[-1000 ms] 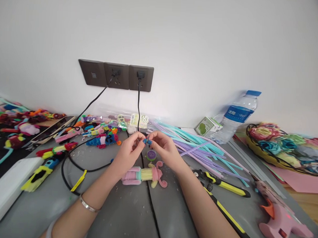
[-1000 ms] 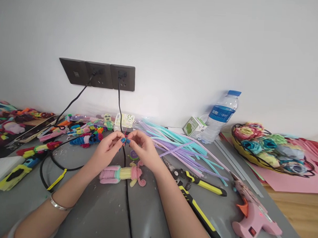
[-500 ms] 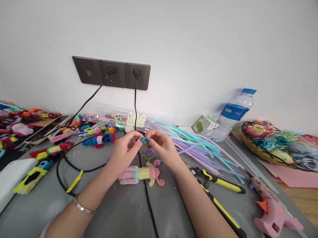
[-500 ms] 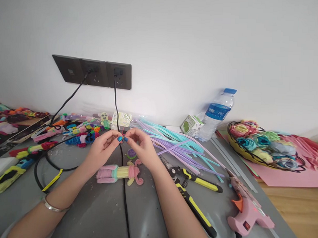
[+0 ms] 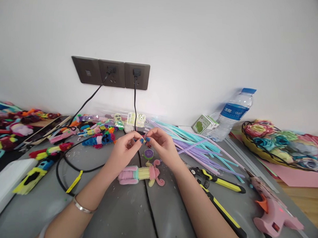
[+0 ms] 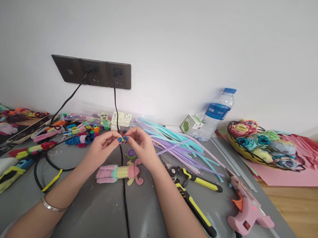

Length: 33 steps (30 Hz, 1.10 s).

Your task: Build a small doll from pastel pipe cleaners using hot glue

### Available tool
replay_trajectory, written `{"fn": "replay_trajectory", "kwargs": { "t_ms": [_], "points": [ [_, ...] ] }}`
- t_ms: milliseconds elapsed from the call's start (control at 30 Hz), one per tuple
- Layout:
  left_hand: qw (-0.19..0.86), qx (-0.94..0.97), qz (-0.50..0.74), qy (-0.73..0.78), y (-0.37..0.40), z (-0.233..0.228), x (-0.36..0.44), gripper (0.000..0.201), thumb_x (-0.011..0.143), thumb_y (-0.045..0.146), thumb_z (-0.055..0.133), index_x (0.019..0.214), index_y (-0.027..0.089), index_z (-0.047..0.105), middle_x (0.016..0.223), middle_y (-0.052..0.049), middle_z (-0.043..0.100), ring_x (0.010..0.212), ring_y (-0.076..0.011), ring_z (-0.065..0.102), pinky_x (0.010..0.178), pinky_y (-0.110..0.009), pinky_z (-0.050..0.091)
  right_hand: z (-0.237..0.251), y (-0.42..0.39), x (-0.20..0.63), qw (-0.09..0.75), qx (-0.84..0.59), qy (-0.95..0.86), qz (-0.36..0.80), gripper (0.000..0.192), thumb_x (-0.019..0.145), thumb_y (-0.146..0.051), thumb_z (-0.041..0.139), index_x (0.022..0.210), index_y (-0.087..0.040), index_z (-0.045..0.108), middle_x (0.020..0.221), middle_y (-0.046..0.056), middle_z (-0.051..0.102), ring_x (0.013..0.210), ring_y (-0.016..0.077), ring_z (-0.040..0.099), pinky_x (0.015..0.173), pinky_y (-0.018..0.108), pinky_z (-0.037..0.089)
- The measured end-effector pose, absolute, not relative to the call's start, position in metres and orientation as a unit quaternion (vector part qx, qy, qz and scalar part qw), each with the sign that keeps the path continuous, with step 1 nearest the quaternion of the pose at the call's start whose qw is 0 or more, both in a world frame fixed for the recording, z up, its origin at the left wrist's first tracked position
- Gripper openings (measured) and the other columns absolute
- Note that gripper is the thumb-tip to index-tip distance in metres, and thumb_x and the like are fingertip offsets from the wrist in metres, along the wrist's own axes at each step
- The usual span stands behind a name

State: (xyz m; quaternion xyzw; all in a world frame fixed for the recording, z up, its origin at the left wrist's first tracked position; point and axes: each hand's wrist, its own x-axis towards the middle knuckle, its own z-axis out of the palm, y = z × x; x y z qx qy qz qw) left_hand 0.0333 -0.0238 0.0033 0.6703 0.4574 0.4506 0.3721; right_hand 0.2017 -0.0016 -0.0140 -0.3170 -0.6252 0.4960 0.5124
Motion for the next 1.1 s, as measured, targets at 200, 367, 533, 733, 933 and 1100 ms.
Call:
{"fn": "replay_trajectory", "kwargs": {
  "t_ms": [200,367,533,733,933,1100],
  "points": [
    [0.391,0.642,0.472,0.461,-0.0238,0.0059,0.0343,0.016,0.086,0.030,0.056,0.078,0.019,0.063,0.072,0.001,0.058,0.065,-0.0135,0.049,0.058,-0.023,0.036,-0.0163,-0.0014,0.2006,0.528,-0.318,-0.653,0.440,0.008,0.085,-0.028,0.068,0.088,-0.021,0.064,0.088,0.005,0.067,0.080,0.0179,0.064,0.071,0.032,0.050],
    [0.389,0.647,0.468,0.459,-0.0226,0.0011,0.0324,0.016,0.088,0.030,0.056,0.079,0.019,0.063,0.073,0.000,0.057,0.068,-0.0140,0.050,0.060,-0.024,0.037,-0.0168,-0.0039,0.1983,0.531,-0.333,-0.682,0.378,0.004,0.086,-0.024,0.064,0.087,-0.021,0.066,0.088,0.005,0.070,0.083,0.0188,0.064,0.074,0.033,0.052],
    [0.375,0.652,0.462,0.470,-0.0224,0.0008,0.0304,0.014,0.086,0.030,0.057,0.081,0.019,0.064,0.074,0.000,0.059,0.068,-0.0145,0.051,0.061,-0.025,0.037,-0.0156,-0.0055,0.1978,0.528,-0.342,-0.691,0.356,0.006,0.085,-0.021,0.062,0.088,-0.021,0.067,0.087,0.005,0.071,0.076,0.0172,0.064,0.069,0.032,0.052],
    [0.352,0.649,0.470,0.484,-0.0231,0.0034,0.0317,0.015,0.082,0.032,0.060,0.078,0.019,0.066,0.067,0.001,0.057,0.059,-0.0127,0.044,0.055,-0.026,0.033,-0.0147,-0.0067,0.1980,0.529,-0.352,-0.702,0.322,0.010,0.085,-0.020,0.061,0.086,-0.021,0.070,0.085,0.004,0.074,0.073,0.0170,0.065,0.068,0.032,0.052],
    [0.340,0.652,0.470,0.488,-0.0238,0.0033,0.0315,0.015,0.081,0.032,0.060,0.076,0.018,0.066,0.064,0.002,0.054,0.056,-0.0117,0.040,0.054,-0.025,0.031,-0.0117,-0.0085,0.1984,0.529,-0.359,-0.702,0.314,0.011,0.086,-0.020,0.061,0.087,-0.021,0.072,0.083,0.005,0.075,0.072,0.0174,0.065,0.064,0.030,0.050],
    [0.334,0.657,0.471,0.484,-0.0239,0.0023,0.0299,0.014,0.083,0.030,0.060,0.078,0.019,0.067,0.065,0.001,0.055,0.057,-0.0119,0.042,0.055,-0.025,0.032,-0.0121,-0.0086,0.1985,0.530,-0.359,-0.699,0.321,0.011,0.087,-0.022,0.061,0.089,-0.021,0.073,0.084,0.005,0.075,0.073,0.0181,0.066,0.065,0.031,0.051]
  ]
}}
